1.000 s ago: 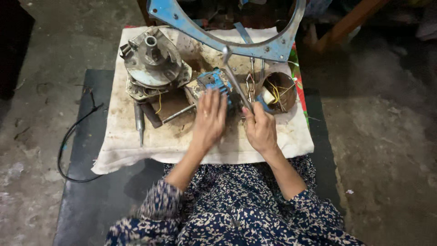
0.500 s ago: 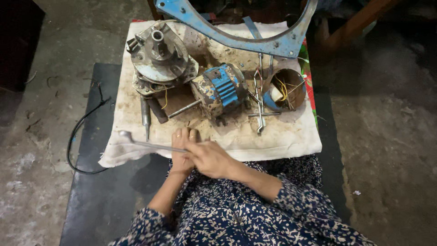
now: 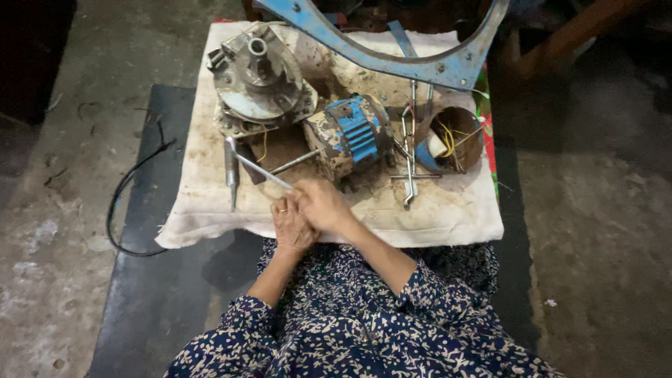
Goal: The person works on a small blue electric motor placed on a white cloth. They use a thin metal rod to probe and adjust the motor's internal components, then switch to a wrench to tighten or loosen parts on the motor's end. The person repeatedly rotates the motor to access different sides while continuing to manipulate its components.
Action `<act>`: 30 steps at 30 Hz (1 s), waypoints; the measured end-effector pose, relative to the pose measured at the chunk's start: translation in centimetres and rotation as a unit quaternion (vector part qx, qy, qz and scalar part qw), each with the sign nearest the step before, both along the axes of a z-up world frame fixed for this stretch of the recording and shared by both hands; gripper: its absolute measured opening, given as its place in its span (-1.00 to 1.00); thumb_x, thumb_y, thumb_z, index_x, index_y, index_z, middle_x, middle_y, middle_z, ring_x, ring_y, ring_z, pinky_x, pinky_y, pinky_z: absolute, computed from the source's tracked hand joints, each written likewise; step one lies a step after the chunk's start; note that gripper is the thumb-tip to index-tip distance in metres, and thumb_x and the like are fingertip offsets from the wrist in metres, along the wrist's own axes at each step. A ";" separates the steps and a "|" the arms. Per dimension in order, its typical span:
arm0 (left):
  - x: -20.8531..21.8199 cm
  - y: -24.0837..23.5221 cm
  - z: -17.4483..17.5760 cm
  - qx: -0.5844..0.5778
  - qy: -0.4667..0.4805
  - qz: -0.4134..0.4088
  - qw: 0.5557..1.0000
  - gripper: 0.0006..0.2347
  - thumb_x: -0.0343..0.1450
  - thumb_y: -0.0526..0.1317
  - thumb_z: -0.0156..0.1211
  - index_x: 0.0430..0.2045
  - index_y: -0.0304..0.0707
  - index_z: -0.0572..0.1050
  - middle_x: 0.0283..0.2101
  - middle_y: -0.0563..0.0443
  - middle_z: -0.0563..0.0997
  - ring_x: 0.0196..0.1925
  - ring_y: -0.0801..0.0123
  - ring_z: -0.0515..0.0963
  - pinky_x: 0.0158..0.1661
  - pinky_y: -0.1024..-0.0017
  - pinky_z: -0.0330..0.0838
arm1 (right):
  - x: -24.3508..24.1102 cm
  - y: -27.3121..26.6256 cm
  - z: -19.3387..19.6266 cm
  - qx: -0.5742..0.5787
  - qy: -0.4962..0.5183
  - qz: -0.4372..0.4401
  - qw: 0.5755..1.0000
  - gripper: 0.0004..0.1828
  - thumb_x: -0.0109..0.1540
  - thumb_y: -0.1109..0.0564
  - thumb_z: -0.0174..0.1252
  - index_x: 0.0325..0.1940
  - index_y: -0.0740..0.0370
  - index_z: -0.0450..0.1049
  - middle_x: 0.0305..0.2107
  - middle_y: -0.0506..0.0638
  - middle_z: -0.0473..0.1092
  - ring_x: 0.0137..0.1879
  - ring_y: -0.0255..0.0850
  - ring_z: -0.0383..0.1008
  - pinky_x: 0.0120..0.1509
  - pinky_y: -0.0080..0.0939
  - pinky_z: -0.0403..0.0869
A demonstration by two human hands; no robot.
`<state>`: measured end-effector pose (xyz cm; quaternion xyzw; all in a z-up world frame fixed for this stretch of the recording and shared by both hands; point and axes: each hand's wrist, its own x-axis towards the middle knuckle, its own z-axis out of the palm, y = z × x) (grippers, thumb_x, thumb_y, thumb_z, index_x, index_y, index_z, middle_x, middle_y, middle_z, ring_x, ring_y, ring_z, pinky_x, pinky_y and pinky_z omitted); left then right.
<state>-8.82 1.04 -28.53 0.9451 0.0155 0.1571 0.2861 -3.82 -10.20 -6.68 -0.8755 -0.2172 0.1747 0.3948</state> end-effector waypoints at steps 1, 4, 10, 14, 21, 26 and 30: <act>-0.1 0.1 0.7 0.087 -0.018 0.016 0.996 -0.53 0.36 0.06 0.12 0.06 -0.23 0.38 0.06 -0.18 0.45 0.19 0.02 0.37 0.21 0.09 0.21 | -0.3 -0.4 -0.1 0.025 -0.012 0.037 0.999 -0.73 0.33 0.00 0.03 -0.19 0.25 0.51 -0.37 0.22 0.52 -0.22 0.10 0.58 -0.10 0.06 0.48; -0.5 -0.1 2.6 0.025 -0.102 0.003 0.994 -0.58 0.35 0.05 0.15 0.00 -0.17 0.42 0.02 -0.12 0.48 0.19 -0.01 0.39 0.20 0.07 0.23 | -0.3 -0.6 -0.7 0.092 -0.049 0.134 0.985 -0.74 0.31 0.03 0.06 -0.23 0.32 0.46 -0.38 0.25 0.48 -0.21 0.13 0.55 -0.10 0.07 0.46; -1.0 -0.5 8.1 0.057 -0.057 -0.003 0.997 -0.58 0.34 -0.11 0.18 0.02 -0.40 0.44 0.04 -0.28 0.48 0.15 -0.12 0.41 0.18 0.00 0.23 | 0.9 -1.4 0.7 0.085 -0.070 0.084 0.990 -0.65 0.33 -0.05 0.10 -0.33 0.30 0.49 -0.45 0.20 0.46 -0.29 0.08 0.51 -0.18 0.04 0.43; -1.2 0.0 13.6 0.022 -0.173 -0.038 0.984 -0.65 0.40 -0.21 0.18 0.03 -0.43 0.44 0.05 -0.35 0.47 0.17 -0.18 0.40 0.20 -0.05 0.23 | 0.6 -7.5 2.0 0.097 -0.034 0.119 0.988 -0.72 0.31 0.01 0.15 -0.28 0.30 0.51 -0.53 0.10 0.42 -0.38 -0.04 0.46 -0.27 -0.04 0.39; 1.9 0.5 19.8 0.123 -0.253 0.040 0.959 -0.63 0.49 -0.25 0.16 0.14 -0.54 0.39 0.09 -0.39 0.48 0.21 -0.19 0.42 0.25 0.00 0.28 | 1.9 -15.0 1.8 0.245 0.028 -0.286 0.926 -0.70 0.42 0.05 0.04 -0.20 0.34 0.49 -0.63 -0.13 0.25 -0.60 -0.32 0.11 -0.55 -0.18 0.11; 3.4 1.8 20.1 0.157 -0.097 0.022 0.983 -0.75 0.49 -0.21 0.15 -0.07 -0.47 0.48 -0.20 -0.27 0.55 -0.14 -0.07 0.52 -0.13 0.08 0.37 | 0.8 -17.8 1.2 0.147 -0.170 -0.310 0.924 -0.66 0.43 0.00 0.09 -0.27 0.31 0.51 -0.66 -0.09 0.34 -0.54 -0.35 0.26 -0.48 -0.20 0.23; 5.0 2.4 19.6 0.195 -0.082 0.002 0.977 -0.85 0.50 -0.19 0.12 -0.39 -0.28 0.46 -0.37 -0.18 0.57 -0.26 -0.03 0.58 -0.23 0.07 0.42 | 1.3 -18.3 0.8 0.097 -0.198 -0.326 0.919 -0.71 0.36 0.03 0.15 -0.23 0.34 0.53 -0.59 0.07 0.46 -0.53 -0.24 0.41 -0.44 -0.16 0.30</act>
